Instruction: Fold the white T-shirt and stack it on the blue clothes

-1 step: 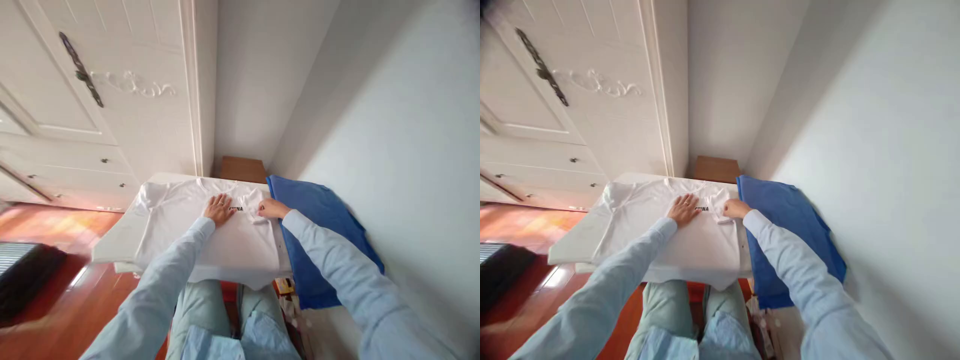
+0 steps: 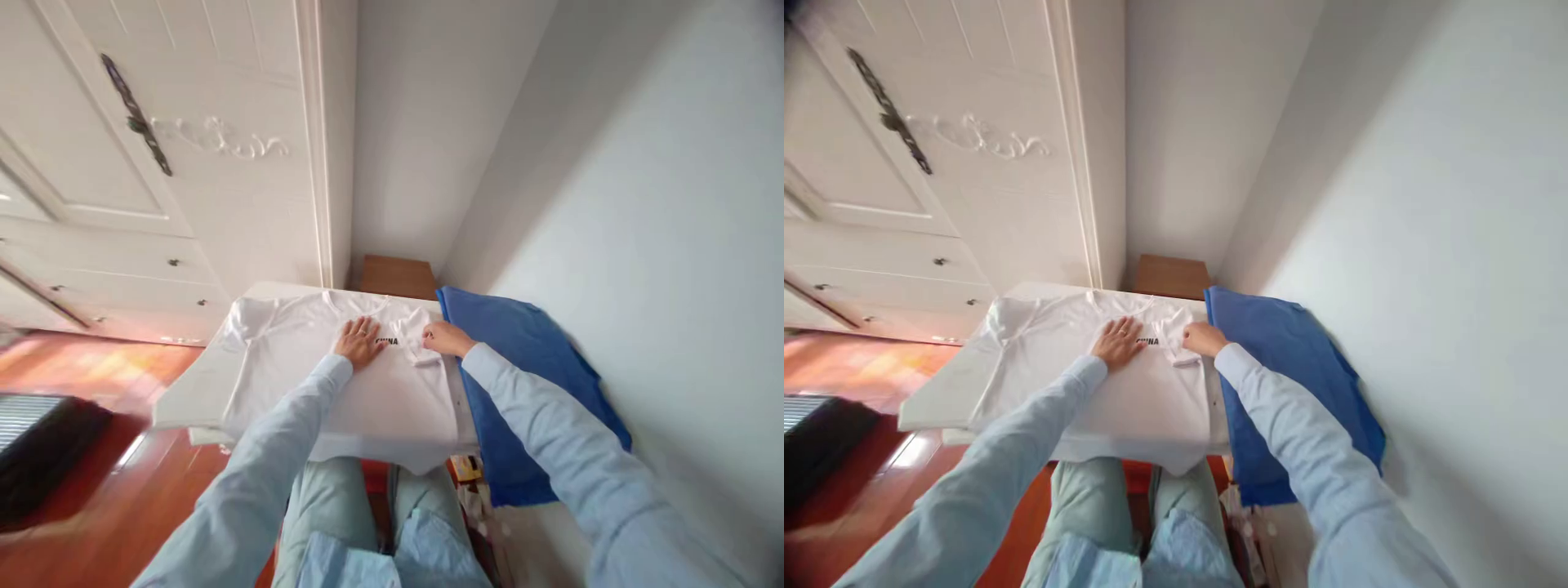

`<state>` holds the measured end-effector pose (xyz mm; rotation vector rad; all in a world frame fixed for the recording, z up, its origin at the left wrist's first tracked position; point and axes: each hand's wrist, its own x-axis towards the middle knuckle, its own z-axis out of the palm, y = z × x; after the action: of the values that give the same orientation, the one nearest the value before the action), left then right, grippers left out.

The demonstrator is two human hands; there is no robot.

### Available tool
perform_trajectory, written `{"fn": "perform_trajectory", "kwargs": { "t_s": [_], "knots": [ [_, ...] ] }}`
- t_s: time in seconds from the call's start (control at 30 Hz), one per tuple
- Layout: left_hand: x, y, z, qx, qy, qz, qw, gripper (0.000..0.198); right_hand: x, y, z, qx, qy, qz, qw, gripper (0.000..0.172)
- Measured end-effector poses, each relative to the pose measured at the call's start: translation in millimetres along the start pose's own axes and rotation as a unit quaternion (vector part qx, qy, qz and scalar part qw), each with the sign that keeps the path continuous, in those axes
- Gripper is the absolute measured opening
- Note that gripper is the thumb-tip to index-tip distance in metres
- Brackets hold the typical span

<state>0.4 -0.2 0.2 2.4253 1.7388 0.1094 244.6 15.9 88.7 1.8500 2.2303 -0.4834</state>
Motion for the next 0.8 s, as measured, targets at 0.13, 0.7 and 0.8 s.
{"fn": "perform_trajectory", "kwargs": {
  "t_s": [0.13,0.7,0.8],
  "knots": [
    [-2.2,1.2,-2.3,-0.014,0.014,0.002,1.000,0.068,12.3,-16.7,-0.2,0.007,0.113,-0.044,0.993,0.046],
    [-42.1,-98.0,-53.1,-0.026,0.107,-0.208,0.972,0.047,64.6,-42.8,73.5,-0.101,0.142,-0.013,0.985,0.065],
    [-69.4,-166.6,-75.3,-0.006,0.098,-0.362,0.927,0.049,66.3,-42.9,76.1,-0.106,0.157,-0.015,0.982,0.064]
  ]
}}
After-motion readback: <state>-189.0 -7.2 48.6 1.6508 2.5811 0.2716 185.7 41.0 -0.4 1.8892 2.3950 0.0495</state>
